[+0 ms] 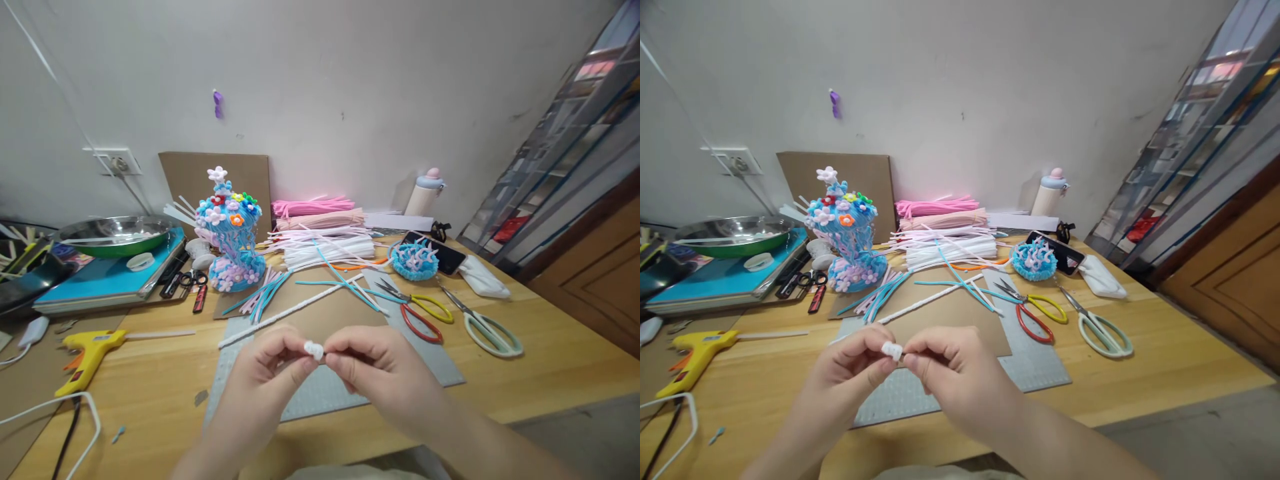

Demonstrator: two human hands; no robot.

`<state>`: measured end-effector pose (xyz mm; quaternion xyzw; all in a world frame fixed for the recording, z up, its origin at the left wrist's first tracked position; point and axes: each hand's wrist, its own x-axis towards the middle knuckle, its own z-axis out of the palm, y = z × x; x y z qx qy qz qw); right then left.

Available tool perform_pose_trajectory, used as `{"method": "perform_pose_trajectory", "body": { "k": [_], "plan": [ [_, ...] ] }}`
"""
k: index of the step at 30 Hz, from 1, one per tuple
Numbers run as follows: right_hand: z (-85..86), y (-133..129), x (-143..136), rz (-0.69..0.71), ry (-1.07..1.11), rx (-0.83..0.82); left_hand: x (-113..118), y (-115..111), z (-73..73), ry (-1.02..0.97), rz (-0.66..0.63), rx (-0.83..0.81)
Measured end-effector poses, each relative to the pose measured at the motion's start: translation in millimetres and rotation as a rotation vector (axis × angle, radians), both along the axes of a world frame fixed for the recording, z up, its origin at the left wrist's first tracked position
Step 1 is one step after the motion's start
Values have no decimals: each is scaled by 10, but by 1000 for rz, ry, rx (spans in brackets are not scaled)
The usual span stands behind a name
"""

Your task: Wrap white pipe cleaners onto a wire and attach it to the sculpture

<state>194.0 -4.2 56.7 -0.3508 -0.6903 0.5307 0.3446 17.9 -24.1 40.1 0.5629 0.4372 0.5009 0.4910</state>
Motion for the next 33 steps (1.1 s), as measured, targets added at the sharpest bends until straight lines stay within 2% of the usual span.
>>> {"method": "perform_pose_trajectory", "body": {
  "k": [2,5,7,10,12,14,18,21,24,26,29,33],
  "plan": [
    [43,-12,12,78,36,-147,-61,52,13,115,-67,52],
    [91,-40,21,163,6,-297,-157,129,64,334,-242,108],
    [98,-52,27,183,-27,-354,-208,139,95,458,-276,167],
    [70,-36,35,153,18,-382,-246,65,105,542,-130,325],
    [53,-7,37,136,100,-424,-243,-12,100,515,4,423],
    [58,23,34,148,147,-488,-224,-71,112,492,77,494],
    [128,59,21,215,82,-503,-188,-82,223,645,-5,646],
    [192,67,22,226,-15,-391,-184,-48,309,775,-49,732],
    [236,61,43,221,-158,-240,-178,-36,321,851,-27,728],
    [235,45,62,192,-254,-17,-162,-38,288,848,47,704],
    [170,14,78,97,-338,431,-127,-35,215,802,160,632],
    [75,0,68,-74,-432,865,-106,4,155,710,145,506]
  ]
}}
